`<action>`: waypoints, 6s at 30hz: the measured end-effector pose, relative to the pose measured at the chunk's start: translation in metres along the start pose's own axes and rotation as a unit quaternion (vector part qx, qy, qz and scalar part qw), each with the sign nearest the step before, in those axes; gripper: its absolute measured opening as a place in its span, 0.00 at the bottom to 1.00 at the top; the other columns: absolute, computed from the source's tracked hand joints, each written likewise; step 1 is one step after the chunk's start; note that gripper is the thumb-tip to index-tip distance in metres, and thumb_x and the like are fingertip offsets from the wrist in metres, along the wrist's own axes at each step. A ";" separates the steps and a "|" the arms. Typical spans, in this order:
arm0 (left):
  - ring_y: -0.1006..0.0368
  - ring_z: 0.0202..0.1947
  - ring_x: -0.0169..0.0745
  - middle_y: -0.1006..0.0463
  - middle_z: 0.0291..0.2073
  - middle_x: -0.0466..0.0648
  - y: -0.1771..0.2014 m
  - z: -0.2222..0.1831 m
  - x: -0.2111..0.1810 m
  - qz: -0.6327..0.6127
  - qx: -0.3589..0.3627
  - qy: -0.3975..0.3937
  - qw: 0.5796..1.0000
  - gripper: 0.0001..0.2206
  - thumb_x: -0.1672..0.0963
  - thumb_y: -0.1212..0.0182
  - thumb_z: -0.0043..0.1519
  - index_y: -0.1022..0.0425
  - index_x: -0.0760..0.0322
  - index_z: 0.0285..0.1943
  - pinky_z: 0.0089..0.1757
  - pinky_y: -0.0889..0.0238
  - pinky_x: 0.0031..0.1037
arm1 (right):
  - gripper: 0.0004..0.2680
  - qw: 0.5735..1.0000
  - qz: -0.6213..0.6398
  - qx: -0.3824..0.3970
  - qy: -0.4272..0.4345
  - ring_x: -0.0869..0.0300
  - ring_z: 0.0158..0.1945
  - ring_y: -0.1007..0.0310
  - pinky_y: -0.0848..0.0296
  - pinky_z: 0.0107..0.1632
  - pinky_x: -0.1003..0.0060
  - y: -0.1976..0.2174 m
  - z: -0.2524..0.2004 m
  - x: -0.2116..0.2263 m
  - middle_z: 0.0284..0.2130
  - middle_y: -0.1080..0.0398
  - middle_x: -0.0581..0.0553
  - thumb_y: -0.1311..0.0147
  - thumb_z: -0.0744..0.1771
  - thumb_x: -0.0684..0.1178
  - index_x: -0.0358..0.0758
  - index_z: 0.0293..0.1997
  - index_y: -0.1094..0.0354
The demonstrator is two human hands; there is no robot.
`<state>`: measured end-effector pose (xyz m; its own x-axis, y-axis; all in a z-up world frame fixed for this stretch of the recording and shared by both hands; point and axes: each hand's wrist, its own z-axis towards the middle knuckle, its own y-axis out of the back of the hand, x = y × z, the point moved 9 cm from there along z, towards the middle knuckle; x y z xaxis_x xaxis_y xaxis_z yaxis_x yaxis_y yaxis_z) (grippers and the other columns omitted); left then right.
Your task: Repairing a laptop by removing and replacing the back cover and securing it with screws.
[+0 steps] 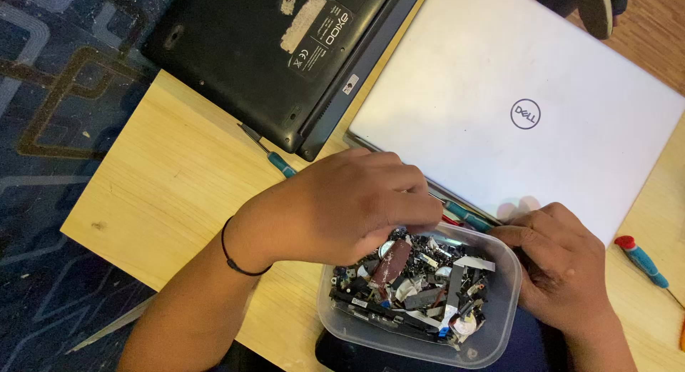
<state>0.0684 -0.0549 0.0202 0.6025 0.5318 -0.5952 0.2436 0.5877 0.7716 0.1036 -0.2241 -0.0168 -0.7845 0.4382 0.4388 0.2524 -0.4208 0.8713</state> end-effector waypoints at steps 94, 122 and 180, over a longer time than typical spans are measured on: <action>0.27 0.38 0.58 0.25 0.23 0.50 -0.023 0.011 -0.024 -0.004 0.024 -0.009 1.000 0.06 0.64 0.41 0.49 0.29 0.59 0.27 0.40 0.35 0.42 | 0.07 0.929 -0.177 0.236 -0.225 0.54 0.45 0.32 0.28 0.44 0.63 0.001 -0.018 0.003 0.34 0.32 0.45 0.48 0.63 0.49 0.42 0.40 0.29; 0.26 0.31 0.49 0.28 0.26 0.44 0.077 -0.038 0.040 0.251 -0.190 0.138 0.939 0.08 0.64 0.41 0.51 0.28 0.56 0.29 0.34 0.34 0.32 | 0.11 0.922 -0.173 0.257 -0.233 0.49 0.38 0.23 0.23 0.39 0.56 0.011 -0.023 0.020 0.35 0.28 0.41 0.53 0.64 0.44 0.41 0.50 0.38; 0.55 0.16 0.21 0.46 0.14 0.35 0.029 -0.011 -0.033 -0.254 -0.278 0.000 0.926 0.05 0.62 0.37 0.57 0.28 0.59 0.36 0.27 0.57 0.14 | 0.16 0.821 0.343 -0.454 0.046 0.49 0.36 0.29 0.23 0.33 0.61 0.110 -0.039 0.098 0.36 0.40 0.35 0.48 0.67 0.54 0.43 0.49 0.55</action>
<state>0.0468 -0.0485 0.0594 0.5174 0.1013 -0.8497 0.0653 0.9854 0.1572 0.0322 -0.2584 0.1135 -0.6839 -0.1941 0.7033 0.1591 -0.9804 -0.1159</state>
